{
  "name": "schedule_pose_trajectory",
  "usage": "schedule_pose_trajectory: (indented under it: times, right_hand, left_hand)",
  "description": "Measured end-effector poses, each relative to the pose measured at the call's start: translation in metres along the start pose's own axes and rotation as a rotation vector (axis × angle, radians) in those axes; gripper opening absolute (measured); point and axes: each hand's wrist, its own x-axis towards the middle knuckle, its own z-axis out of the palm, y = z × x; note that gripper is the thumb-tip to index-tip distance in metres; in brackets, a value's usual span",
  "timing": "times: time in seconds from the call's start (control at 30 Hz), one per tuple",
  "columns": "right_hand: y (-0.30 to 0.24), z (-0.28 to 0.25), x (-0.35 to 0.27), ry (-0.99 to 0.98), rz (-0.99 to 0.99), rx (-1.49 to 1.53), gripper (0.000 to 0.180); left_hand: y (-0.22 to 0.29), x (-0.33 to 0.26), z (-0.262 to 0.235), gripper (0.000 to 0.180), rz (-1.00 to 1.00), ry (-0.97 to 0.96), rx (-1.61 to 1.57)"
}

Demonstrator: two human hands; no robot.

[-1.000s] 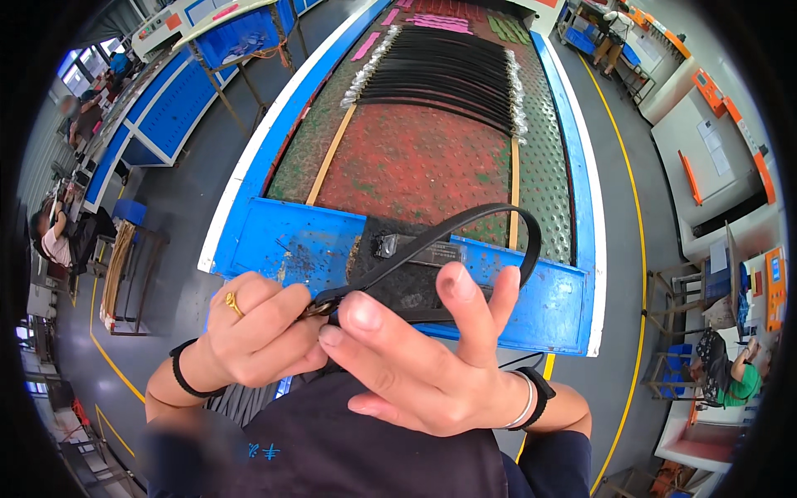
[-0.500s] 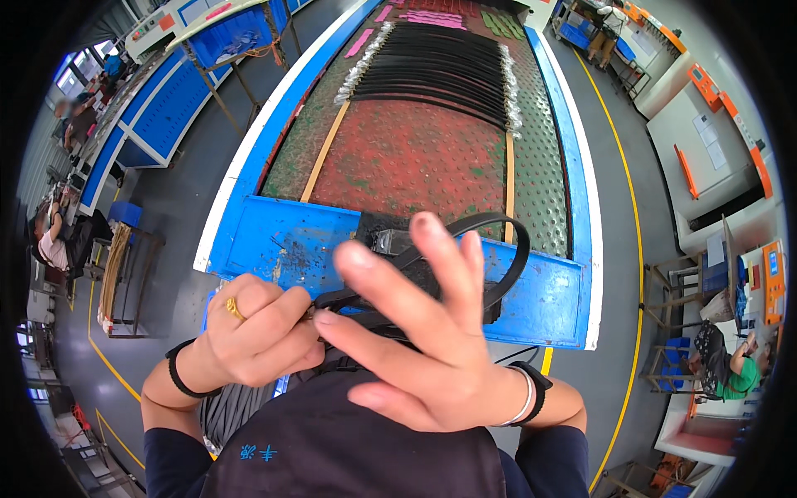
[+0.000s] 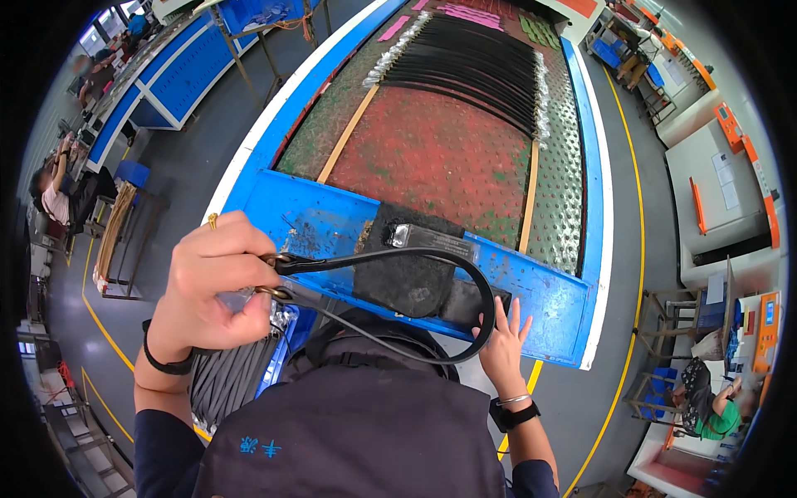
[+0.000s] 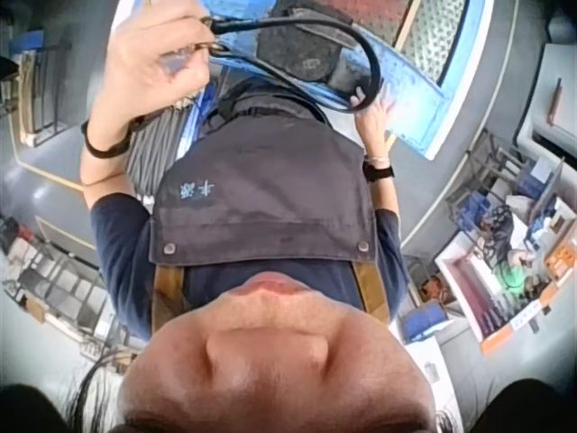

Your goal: The person attaches a metal clasp to the end of a black belt using pliers. They repeatedly pick up belts from a conveyor belt, secure the clasp, and place the finished belt back onto the conveyor.

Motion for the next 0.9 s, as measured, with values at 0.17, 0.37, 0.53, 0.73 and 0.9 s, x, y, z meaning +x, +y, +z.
schedule_pose_trajectory:
  times: [0.17,0.37,0.53,0.73,0.9]
  right_hand:
    - [0.003,-0.06,0.028,0.253,0.021,0.069,0.022]
    - [-0.074,-0.173,0.042,0.491,-0.532,0.129,0.046]
    - [-0.109,-0.192,0.049,0.384,-0.83,0.033,0.047]
    - [-0.113,-0.189,0.061,0.443,-0.949,-0.088,0.045]
    - [-0.099,-0.19,0.052,0.49,-0.85,0.309,0.043]
  left_hand:
    - [0.001,0.007,-0.002,0.015,0.007,-0.081,-0.049]
    - [0.005,0.019,0.009,0.016,0.035,-0.154,-0.192]
    - [0.014,0.025,0.006,0.017,0.044,-0.206,-0.245]
    - [0.015,0.024,0.007,0.018,0.08,-0.196,-0.261]
    - [0.012,0.021,0.005,0.018,0.093,-0.187,-0.236]
